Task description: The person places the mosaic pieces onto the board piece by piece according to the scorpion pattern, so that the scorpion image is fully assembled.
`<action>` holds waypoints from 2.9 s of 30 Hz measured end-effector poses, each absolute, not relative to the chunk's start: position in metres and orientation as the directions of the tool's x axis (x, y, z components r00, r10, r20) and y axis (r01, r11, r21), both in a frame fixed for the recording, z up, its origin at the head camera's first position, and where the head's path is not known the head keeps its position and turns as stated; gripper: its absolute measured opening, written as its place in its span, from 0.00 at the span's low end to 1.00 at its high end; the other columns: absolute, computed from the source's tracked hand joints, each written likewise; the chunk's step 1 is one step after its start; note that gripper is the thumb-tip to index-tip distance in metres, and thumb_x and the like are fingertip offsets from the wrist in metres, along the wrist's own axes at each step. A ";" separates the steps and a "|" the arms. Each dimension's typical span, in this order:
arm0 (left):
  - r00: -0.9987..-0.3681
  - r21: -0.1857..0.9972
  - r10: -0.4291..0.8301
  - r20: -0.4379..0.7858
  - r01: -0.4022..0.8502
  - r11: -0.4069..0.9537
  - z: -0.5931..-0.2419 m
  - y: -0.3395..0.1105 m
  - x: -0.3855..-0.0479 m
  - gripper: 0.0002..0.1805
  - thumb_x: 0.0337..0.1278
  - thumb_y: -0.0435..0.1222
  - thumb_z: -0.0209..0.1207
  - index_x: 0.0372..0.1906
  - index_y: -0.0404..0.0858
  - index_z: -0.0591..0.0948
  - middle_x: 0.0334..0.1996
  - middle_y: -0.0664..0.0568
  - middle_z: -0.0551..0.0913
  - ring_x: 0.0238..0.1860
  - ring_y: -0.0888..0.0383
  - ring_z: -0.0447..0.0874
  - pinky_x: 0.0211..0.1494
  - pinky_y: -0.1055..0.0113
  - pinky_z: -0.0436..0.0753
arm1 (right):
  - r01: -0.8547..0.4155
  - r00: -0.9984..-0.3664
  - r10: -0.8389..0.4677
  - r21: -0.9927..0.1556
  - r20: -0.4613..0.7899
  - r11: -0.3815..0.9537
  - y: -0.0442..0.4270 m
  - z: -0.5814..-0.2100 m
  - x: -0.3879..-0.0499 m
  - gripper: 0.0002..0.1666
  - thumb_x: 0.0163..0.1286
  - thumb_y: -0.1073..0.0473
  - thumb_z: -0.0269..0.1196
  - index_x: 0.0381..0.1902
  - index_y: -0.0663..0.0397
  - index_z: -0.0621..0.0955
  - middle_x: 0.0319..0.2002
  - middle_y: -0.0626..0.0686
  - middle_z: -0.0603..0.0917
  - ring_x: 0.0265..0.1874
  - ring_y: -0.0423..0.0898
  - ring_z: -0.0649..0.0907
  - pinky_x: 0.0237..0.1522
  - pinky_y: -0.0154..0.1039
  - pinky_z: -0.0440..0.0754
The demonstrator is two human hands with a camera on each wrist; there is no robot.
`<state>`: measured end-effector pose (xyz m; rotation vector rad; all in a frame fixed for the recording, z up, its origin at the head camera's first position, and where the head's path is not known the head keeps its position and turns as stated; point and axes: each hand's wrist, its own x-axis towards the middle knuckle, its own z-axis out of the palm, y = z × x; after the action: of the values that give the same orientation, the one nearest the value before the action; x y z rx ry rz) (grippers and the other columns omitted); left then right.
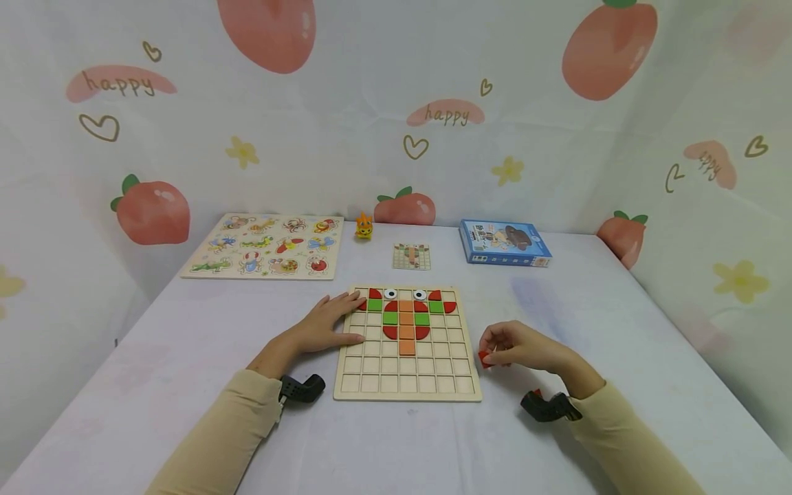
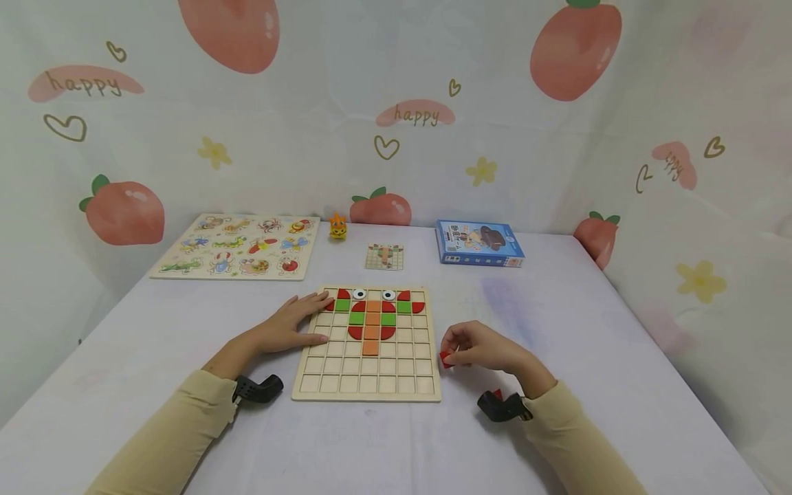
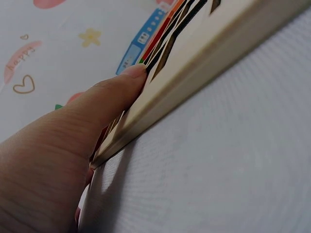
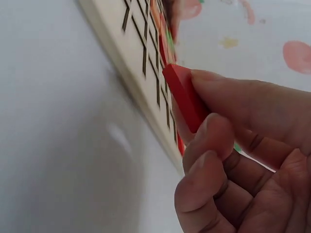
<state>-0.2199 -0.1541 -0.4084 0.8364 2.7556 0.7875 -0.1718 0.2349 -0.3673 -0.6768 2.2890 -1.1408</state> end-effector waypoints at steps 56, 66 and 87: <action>-0.832 0.512 0.555 -0.001 0.476 0.715 -0.413 -0.155 -0.222 0.46 0.51 0.58 0.59 0.72 0.44 0.58 0.73 0.49 0.53 0.74 0.47 0.46 0.75 0.46 0.40 | -0.273 -0.701 -0.683 -0.807 -0.205 0.523 0.130 -0.360 -0.192 0.11 0.57 0.62 0.68 0.37 0.61 0.81 0.28 0.49 0.80 0.28 0.41 0.76 0.32 0.30 0.78; -0.833 0.513 0.553 -0.007 0.472 0.717 -0.414 -0.155 -0.223 0.46 0.51 0.59 0.59 0.72 0.45 0.58 0.73 0.49 0.53 0.74 0.47 0.45 0.75 0.46 0.39 | -0.356 -0.686 -0.699 -0.745 -0.202 0.564 0.117 -0.361 -0.188 0.08 0.62 0.65 0.63 0.38 0.62 0.85 0.35 0.53 0.86 0.30 0.36 0.77 0.35 0.27 0.78; -0.834 0.509 0.552 -0.006 0.473 0.719 -0.412 -0.155 -0.223 0.45 0.52 0.58 0.59 0.72 0.43 0.58 0.73 0.49 0.53 0.74 0.47 0.46 0.75 0.45 0.39 | -0.357 -0.735 -0.654 -0.719 -0.178 0.596 0.113 -0.369 -0.187 0.03 0.59 0.64 0.66 0.31 0.59 0.84 0.26 0.50 0.84 0.26 0.37 0.76 0.31 0.28 0.77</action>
<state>-0.2228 -0.1551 -0.4122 0.8301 2.7651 0.7546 -0.1872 0.1128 -0.3693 -0.8073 2.3996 -0.9464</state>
